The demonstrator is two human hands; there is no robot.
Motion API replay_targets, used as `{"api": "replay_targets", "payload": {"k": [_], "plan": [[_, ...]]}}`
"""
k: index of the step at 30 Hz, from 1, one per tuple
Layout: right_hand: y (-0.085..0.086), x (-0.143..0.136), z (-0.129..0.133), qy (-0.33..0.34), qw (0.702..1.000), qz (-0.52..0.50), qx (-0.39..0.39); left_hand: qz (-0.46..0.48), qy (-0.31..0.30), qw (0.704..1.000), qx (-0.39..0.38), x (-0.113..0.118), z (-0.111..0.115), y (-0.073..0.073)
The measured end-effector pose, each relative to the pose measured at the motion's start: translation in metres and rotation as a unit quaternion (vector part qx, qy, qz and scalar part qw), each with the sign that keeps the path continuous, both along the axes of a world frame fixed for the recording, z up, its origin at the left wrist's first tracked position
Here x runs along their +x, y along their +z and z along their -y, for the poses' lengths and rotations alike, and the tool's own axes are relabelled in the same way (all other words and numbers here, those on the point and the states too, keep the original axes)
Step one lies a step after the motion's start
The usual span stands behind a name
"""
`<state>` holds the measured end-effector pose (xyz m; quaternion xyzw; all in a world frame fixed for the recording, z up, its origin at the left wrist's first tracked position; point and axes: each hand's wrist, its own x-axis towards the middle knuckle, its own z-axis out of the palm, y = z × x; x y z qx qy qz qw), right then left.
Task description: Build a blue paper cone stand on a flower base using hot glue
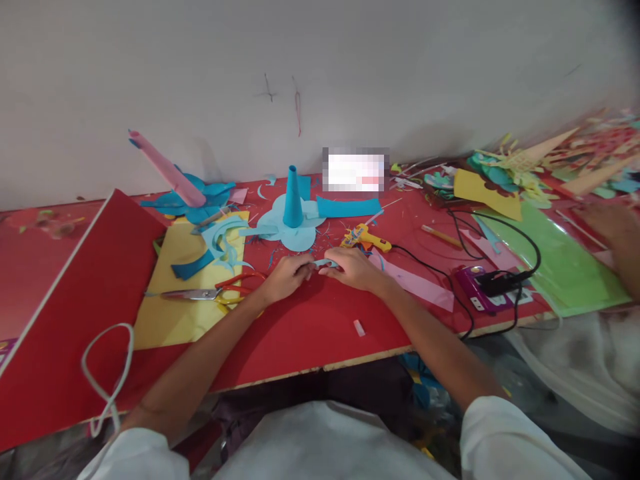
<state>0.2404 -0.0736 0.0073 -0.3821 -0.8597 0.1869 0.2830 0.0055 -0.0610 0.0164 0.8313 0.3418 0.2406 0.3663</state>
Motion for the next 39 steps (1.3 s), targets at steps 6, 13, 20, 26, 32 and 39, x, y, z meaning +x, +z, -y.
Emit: {"api": "replay_targets", "payload": {"k": [6,13,20,26,32,39], "plan": [[0.001,0.0027,-0.0002,-0.033,0.999,-0.011,0.013,0.015,-0.002,1.0,0.002,-0.0003,-0.0003,-0.0022],[0.005,0.0041,0.0007,-0.067,0.996,-0.048,0.032,0.02,0.007,1.0,-0.016,0.0003,0.0015,0.0004],[0.0062,0.004,0.0013,-0.072,0.995,-0.064,0.033,0.024,0.012,0.999,-0.021,0.0006,0.0016,-0.0017],[0.0078,0.0057,0.0013,-0.082,0.993,-0.069,0.041,0.021,0.014,1.0,-0.017,0.0,0.0009,-0.0038],[0.0023,0.0049,-0.0001,-0.09,0.991,-0.081,0.05,0.017,0.018,1.0,-0.011,-0.0007,0.0013,-0.0015],[0.0018,0.0014,-0.0009,-0.088,0.99,-0.093,0.061,0.018,0.015,1.0,-0.008,-0.0006,0.0023,0.0]]}}
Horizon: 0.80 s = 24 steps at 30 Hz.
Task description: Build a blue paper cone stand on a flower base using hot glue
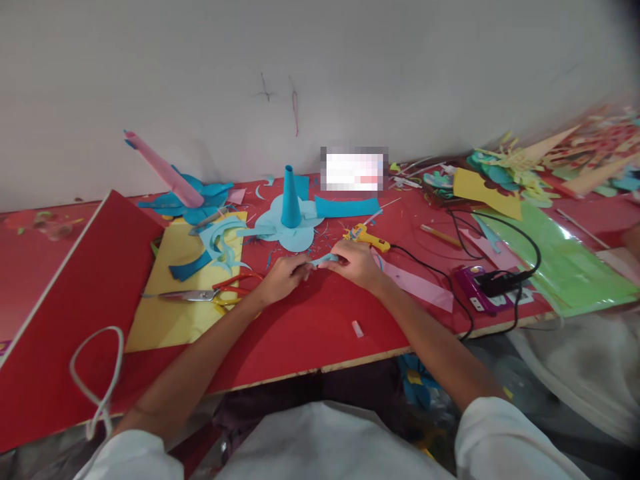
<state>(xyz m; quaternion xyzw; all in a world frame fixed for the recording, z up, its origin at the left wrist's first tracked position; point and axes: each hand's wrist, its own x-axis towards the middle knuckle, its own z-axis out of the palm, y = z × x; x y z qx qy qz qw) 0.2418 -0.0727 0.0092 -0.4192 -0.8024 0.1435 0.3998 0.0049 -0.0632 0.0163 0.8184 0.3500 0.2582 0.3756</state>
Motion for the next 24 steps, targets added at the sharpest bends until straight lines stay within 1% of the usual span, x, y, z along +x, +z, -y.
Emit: {"api": "replay_targets", "payload": {"k": [11,16,19,24], "plan": [[0.0003,-0.0002,0.0008,0.002,1.0,-0.01,0.016,0.005,-0.005,1.0,0.001,0.0009,0.0004,0.0021],[-0.0018,0.0002,-0.0002,-0.007,0.999,-0.011,0.052,0.01,-0.007,1.0,0.013,0.002,0.0006,0.0031],[-0.0015,0.0007,-0.0011,-0.017,0.998,0.003,0.059,0.011,-0.001,1.0,0.005,0.0021,0.0007,0.0034],[0.0038,0.0023,-0.0003,-0.013,0.999,0.008,0.052,0.01,0.009,1.0,-0.021,0.0022,0.001,0.0031]]}}
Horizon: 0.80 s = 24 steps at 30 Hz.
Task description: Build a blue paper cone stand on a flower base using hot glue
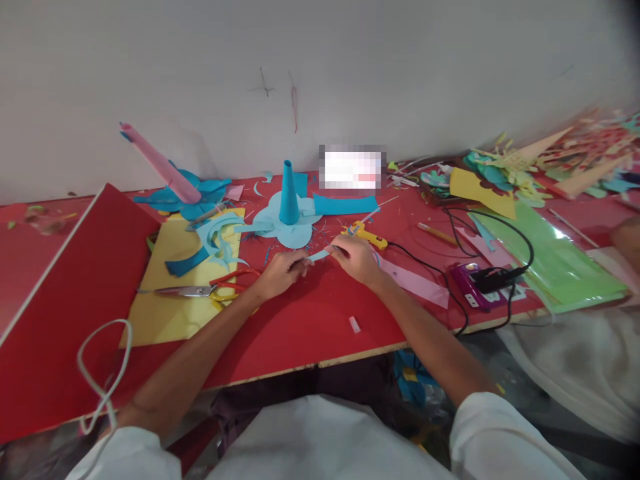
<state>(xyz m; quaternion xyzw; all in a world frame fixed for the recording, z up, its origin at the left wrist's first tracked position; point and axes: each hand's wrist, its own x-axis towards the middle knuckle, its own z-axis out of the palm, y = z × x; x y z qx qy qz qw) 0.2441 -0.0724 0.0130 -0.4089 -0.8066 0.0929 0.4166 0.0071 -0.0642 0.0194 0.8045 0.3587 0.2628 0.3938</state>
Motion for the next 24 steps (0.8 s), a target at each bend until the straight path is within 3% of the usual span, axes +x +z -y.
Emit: {"api": "replay_targets", "payload": {"k": [8,16,24], "plan": [[0.0011,-0.0015,0.001,-0.032,0.999,-0.004,-0.005,0.004,-0.013,1.0,0.002,0.0005,-0.0003,0.0001],[0.0054,-0.0015,0.0029,-0.039,0.997,-0.036,-0.061,0.017,-0.008,1.0,-0.02,-0.0001,-0.0007,-0.0019],[-0.0003,-0.0022,-0.0004,-0.048,0.996,-0.057,-0.056,0.011,-0.007,0.999,-0.036,-0.001,0.0006,-0.0038]]}}
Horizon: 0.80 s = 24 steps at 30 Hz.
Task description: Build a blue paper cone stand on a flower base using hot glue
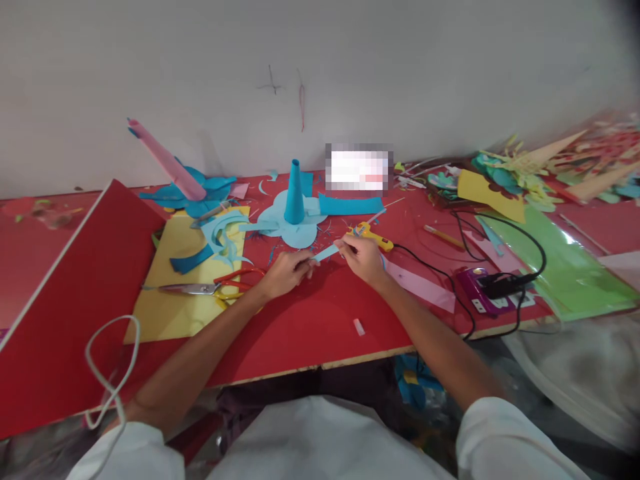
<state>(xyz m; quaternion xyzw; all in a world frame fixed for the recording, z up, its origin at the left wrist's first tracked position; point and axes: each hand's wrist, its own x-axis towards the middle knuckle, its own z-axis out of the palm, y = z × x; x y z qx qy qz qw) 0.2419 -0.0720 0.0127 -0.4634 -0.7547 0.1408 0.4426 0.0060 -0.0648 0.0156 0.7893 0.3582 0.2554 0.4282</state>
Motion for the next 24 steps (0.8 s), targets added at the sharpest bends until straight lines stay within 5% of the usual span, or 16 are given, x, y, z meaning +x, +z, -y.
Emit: {"api": "replay_targets", "payload": {"k": [24], "plan": [[-0.017,0.009,-0.006,-0.054,0.985,0.113,0.117,-0.018,-0.004,0.998,0.057,-0.001,-0.004,-0.005]]}}
